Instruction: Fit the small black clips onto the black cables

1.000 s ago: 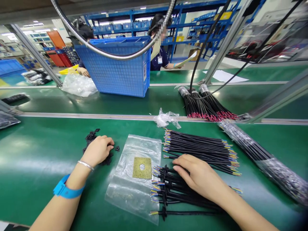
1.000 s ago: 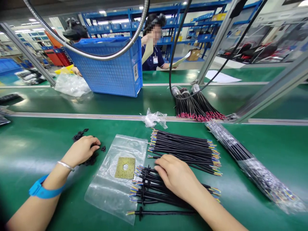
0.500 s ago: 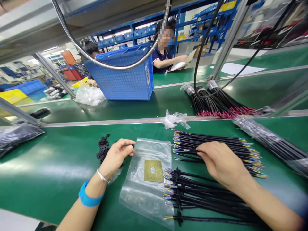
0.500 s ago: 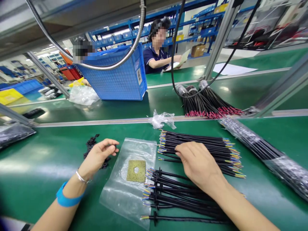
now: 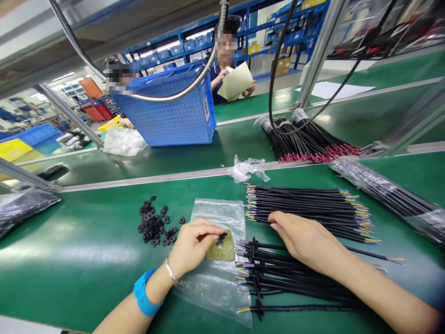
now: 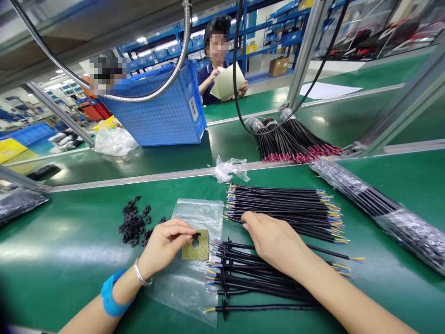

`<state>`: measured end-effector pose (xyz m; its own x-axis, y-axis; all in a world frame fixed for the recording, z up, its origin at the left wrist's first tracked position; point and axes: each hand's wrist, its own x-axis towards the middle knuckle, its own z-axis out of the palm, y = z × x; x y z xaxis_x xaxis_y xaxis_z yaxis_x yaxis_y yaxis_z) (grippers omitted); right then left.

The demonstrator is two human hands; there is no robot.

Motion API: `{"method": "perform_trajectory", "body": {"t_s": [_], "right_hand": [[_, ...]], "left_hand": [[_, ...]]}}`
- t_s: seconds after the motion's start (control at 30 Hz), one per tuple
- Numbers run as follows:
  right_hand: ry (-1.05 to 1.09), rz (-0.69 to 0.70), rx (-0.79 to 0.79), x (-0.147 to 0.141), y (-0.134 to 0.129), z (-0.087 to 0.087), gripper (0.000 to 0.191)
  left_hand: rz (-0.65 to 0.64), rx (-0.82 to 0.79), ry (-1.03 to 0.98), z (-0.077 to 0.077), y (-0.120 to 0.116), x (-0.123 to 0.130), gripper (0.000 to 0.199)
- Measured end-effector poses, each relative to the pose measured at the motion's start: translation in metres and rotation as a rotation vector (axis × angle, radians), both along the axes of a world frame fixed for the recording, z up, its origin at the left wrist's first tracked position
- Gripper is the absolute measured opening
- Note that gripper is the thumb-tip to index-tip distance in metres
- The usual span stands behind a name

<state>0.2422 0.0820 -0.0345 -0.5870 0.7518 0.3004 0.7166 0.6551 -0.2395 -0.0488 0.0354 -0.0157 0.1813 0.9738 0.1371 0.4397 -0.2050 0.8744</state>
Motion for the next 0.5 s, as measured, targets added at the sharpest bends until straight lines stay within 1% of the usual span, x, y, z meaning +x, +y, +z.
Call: {"method": "perform_trajectory", "body": {"t_s": [0.07, 0.1, 0.17, 0.23, 0.27, 0.3, 0.33, 0.43, 0.5], "right_hand": [[0.044, 0.004, 0.046, -0.001, -0.004, 0.002, 0.019], [0.073, 0.007, 0.075, -0.002, -0.007, 0.003, 0.019], [0.132, 0.028, 0.124, -0.004, -0.013, 0.007, 0.018], [0.181, 0.068, 0.138, -0.007, -0.019, 0.013, 0.019], [0.201, 0.093, 0.136, -0.009, -0.023, 0.015, 0.018], [0.221, 0.118, 0.133, -0.012, -0.026, 0.017, 0.018], [0.243, 0.136, 0.136, -0.015, -0.029, 0.019, 0.017], [0.296, 0.169, 0.172, -0.024, -0.037, 0.018, 0.016], [0.312, 0.175, 0.204, -0.029, -0.039, 0.015, 0.015]], "left_hand": [[-0.104, 0.259, 0.31, -0.004, -0.005, 0.008, 0.025], [-0.156, 0.344, 0.439, -0.005, -0.007, 0.012, 0.027], [-0.236, 0.42, 0.626, -0.006, -0.012, 0.018, 0.03], [-0.263, 0.392, 0.691, -0.006, -0.014, 0.022, 0.033], [-0.244, 0.349, 0.666, -0.005, -0.014, 0.023, 0.035], [-0.202, 0.28, 0.6, -0.005, -0.014, 0.023, 0.036], [-0.139, 0.188, 0.492, -0.004, -0.013, 0.023, 0.036], [0.091, -0.119, 0.024, -0.001, -0.011, 0.026, 0.028], [0.186, -0.259, -0.248, 0.002, -0.011, 0.029, 0.023]]}}
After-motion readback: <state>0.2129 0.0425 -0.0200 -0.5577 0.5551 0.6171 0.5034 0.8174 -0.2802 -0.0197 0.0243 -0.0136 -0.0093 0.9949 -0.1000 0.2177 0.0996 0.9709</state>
